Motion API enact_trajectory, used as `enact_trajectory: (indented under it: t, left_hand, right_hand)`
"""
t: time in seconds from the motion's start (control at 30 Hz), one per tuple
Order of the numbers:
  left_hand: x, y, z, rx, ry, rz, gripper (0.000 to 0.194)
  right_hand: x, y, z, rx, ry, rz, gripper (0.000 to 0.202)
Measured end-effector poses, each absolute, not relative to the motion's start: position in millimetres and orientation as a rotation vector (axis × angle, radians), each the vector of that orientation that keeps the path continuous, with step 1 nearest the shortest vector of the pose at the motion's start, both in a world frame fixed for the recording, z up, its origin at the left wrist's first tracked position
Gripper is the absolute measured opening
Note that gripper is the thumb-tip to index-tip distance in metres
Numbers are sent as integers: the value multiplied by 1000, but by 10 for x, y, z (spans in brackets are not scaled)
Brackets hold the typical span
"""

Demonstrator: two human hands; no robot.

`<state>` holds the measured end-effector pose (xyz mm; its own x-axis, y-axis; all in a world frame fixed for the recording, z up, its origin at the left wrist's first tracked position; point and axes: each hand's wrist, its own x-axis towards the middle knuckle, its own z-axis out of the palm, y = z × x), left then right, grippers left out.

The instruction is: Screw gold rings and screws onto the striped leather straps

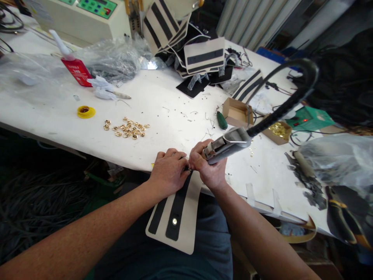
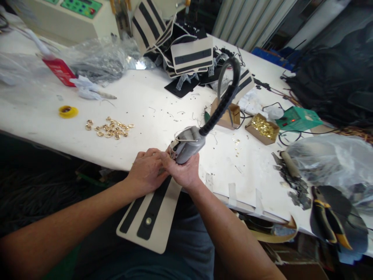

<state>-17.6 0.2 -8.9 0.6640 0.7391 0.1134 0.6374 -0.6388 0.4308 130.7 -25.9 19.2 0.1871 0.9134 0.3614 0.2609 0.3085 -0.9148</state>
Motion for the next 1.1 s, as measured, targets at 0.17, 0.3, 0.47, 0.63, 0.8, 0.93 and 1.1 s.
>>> enact_trajectory:
  t: [0.17, 0.3, 0.47, 0.63, 0.8, 0.93, 1.1]
  left_hand:
    - [-165, 4, -78, 2532, 1084, 389, 25]
    - [-146, 1, -78, 2528, 1093, 393, 25]
    - [-135, -7, -91, 2513, 1094, 404, 24]
    - [-136, 4, -115, 2493, 1086, 418, 24]
    - [-130, -21, -51, 2474, 1095, 431, 23]
    - [-134, -38, 38, 2477, 1123, 426, 25]
    - [-145, -94, 211, 2460, 1166, 330, 36]
  right_hand:
    - [1314, -243, 184, -1228, -1320, 692, 32]
    - [1310, -238, 192, -1214, -1289, 691, 29]
    - [1308, -239, 199, -1198, -1258, 704, 29]
    - [1292, -244, 172, -1215, -1208, 714, 29]
    - [1273, -264, 249, -1235, -1189, 712, 30]
    - [1259, -275, 378, -1303, -1207, 730, 33]
    - [1287, -299, 458, -1430, -1235, 681, 38]
